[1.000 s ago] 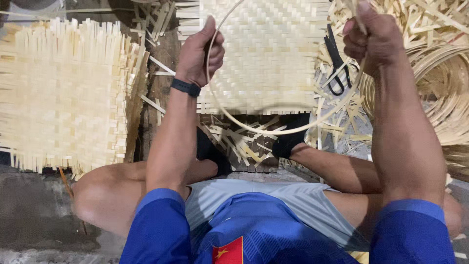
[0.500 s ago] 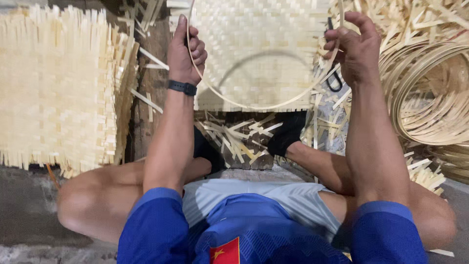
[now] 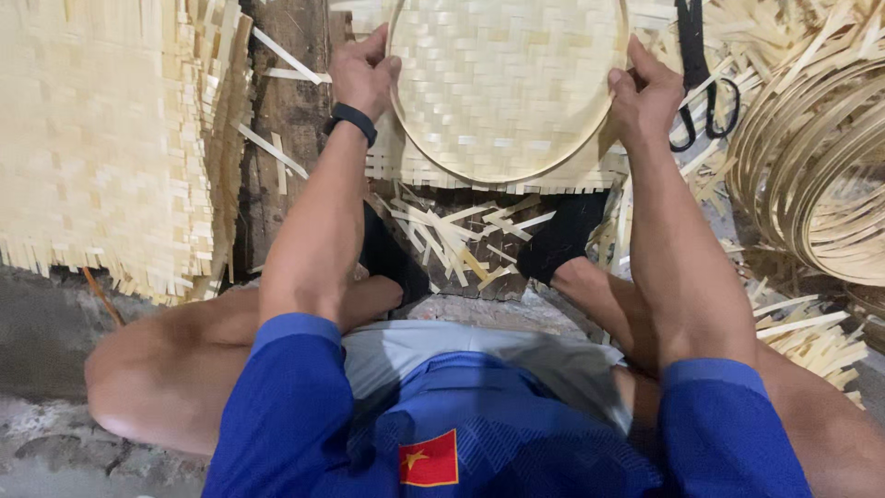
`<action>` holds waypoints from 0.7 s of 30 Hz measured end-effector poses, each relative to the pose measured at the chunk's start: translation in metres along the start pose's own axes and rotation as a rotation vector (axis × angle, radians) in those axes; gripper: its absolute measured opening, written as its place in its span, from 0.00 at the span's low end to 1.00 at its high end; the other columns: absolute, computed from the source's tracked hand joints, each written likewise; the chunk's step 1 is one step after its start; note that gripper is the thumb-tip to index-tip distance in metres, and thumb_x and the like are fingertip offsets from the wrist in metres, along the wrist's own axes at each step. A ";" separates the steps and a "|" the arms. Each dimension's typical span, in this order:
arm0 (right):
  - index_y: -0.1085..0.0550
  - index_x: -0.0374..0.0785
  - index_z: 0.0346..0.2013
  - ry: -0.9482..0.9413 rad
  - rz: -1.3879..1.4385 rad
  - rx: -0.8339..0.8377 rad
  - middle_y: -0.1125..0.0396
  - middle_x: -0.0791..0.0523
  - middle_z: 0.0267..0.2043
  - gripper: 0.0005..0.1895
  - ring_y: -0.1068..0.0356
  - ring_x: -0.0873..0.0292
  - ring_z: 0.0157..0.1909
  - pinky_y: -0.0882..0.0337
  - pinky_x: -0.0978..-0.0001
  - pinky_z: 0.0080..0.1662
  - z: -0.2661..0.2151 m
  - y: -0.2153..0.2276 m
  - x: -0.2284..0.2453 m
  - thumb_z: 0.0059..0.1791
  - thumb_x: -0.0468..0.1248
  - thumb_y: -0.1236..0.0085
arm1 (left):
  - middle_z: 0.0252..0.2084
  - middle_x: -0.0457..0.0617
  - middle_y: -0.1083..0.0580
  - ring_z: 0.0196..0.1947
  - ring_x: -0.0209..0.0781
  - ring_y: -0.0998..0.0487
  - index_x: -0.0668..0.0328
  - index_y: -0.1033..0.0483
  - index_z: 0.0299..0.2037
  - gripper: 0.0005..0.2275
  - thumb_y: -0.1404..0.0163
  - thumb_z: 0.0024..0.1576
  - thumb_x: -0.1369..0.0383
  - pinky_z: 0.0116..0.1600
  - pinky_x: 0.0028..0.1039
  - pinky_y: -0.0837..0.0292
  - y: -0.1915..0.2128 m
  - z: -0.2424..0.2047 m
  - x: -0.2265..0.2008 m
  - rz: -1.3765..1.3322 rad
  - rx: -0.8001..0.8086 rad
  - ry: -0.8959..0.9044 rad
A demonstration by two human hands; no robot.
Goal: The person constructs bamboo trays by weaving thin strips together, attaching a circular rim, and using shears to trim the excess strips around the edge.
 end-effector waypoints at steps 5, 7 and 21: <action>0.18 0.30 0.42 -0.151 0.064 -0.115 0.23 0.57 0.34 0.09 0.25 0.67 0.35 0.24 0.74 0.42 -0.004 0.005 0.006 0.49 0.30 0.31 | 0.30 0.48 0.19 0.29 0.32 0.17 0.66 0.21 0.48 0.17 0.37 0.48 0.78 0.36 0.24 0.19 0.013 -0.004 -0.009 -0.221 -0.001 0.196; 0.17 0.30 0.41 -0.047 0.033 -0.148 0.23 0.55 0.34 0.08 0.25 0.66 0.34 0.25 0.73 0.41 -0.007 0.006 0.018 0.47 0.29 0.31 | 0.31 0.48 0.18 0.30 0.33 0.17 0.68 0.19 0.44 0.13 0.37 0.49 0.78 0.37 0.24 0.18 0.009 -0.004 -0.009 -0.264 0.002 0.158; 0.17 0.28 0.38 -0.087 0.004 -0.125 0.23 0.54 0.31 0.07 0.26 0.65 0.32 0.25 0.73 0.39 0.003 0.003 0.020 0.46 0.29 0.31 | 0.33 0.49 0.16 0.32 0.34 0.17 0.68 0.15 0.39 0.11 0.32 0.47 0.75 0.39 0.25 0.18 0.009 0.012 0.016 -0.291 0.097 0.309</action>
Point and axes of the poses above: each hand's wrist, its own z-axis towards the middle knuckle, its own y-axis out of the back of the hand, x = y × z, the point moved 5 cm from there along z, towards the middle knuckle
